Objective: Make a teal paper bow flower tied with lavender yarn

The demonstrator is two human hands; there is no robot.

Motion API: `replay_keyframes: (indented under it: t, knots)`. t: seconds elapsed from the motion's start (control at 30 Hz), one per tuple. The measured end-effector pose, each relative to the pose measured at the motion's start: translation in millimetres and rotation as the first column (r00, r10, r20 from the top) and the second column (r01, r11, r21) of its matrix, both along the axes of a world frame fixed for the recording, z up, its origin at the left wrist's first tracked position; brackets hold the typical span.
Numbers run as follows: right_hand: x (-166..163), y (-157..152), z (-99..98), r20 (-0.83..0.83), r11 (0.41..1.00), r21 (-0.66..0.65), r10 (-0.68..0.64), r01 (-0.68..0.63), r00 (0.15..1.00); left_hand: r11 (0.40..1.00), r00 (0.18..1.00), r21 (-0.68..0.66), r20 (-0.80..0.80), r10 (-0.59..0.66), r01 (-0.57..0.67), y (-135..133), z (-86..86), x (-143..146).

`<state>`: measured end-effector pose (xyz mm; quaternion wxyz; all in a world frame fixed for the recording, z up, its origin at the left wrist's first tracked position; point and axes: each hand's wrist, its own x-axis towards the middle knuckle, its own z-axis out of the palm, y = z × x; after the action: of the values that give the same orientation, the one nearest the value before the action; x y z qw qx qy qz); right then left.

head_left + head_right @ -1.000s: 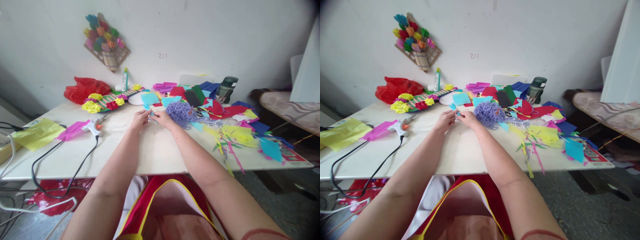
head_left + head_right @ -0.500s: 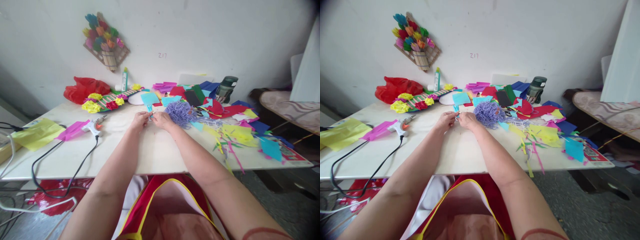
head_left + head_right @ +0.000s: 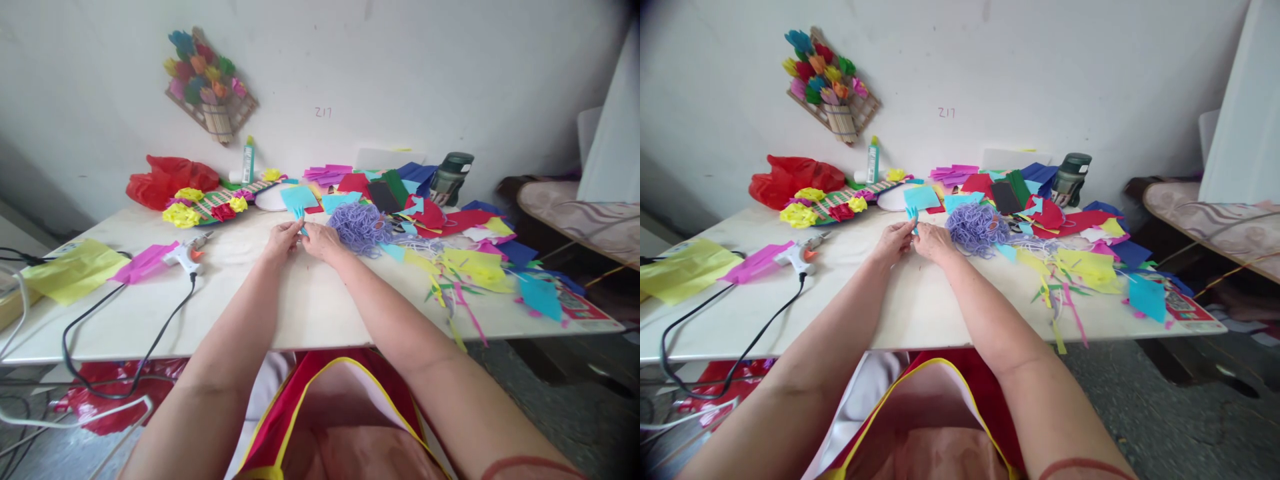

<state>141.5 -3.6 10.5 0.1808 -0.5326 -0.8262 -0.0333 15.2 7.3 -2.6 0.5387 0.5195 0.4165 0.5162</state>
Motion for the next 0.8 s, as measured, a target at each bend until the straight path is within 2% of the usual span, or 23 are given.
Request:
replay_keyframes:
  t: [0.17, 0.5, 0.8]
  knots:
    - [-0.2, -0.2, -0.6, 0.007, 0.999, 0.018, -0.033, 0.033, 0.999, 1.000, 1.000, -0.010, 0.003, -0.008, 0.008, 0.6, -1.2, 0.7]
    - [-2.5, -1.2, -2.6, 0.048, 0.993, -0.031, -0.113, 0.115, 0.992, 0.999, 0.984, 0.012, -0.173, 0.035, -0.033, 0.3, -1.1, 5.3]
    - [-3.3, -3.0, -1.8, 0.045, 0.990, -0.061, -0.125, 0.127, 0.991, 0.999, 0.984, 0.026, -0.175, 0.025, -0.021, -1.9, 1.4, 3.7]
